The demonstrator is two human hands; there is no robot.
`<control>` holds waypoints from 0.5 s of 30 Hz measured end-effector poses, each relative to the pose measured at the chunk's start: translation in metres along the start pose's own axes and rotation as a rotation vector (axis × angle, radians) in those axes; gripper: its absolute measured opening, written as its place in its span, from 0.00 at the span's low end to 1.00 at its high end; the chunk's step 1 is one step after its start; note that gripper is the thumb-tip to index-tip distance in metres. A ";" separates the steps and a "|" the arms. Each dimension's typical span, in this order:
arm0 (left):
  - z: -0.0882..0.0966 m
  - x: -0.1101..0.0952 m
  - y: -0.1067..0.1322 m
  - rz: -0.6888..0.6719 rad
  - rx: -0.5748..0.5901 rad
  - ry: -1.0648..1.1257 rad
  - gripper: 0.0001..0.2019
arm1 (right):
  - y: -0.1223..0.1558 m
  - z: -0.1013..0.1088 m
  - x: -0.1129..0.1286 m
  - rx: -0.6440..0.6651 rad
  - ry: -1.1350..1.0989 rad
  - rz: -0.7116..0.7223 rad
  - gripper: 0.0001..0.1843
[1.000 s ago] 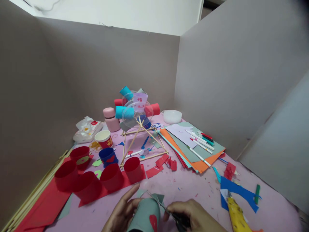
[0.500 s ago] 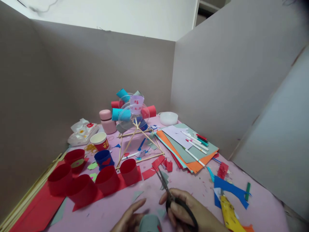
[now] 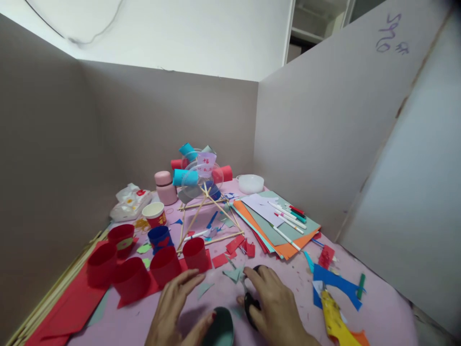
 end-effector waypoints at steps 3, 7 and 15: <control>0.003 -0.026 -0.001 -0.327 -0.114 -0.250 0.23 | 0.002 -0.001 0.010 -0.045 0.104 0.106 0.26; 0.001 -0.055 -0.009 -0.484 -0.143 -0.320 0.13 | 0.001 0.002 0.023 -0.104 0.199 0.150 0.30; 0.012 -0.076 -0.038 -0.287 -0.148 -0.169 0.11 | -0.002 0.005 0.016 -0.110 0.117 0.107 0.27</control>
Point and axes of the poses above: each hand's wrist, its own y-axis away from the middle knuckle, its own z-axis out of the back of the hand, x = y × z, the point moved 5 cm from there along -y, towards the middle knuckle, and after that the axes turned 13 degrees about z, right-handed, at the moved point
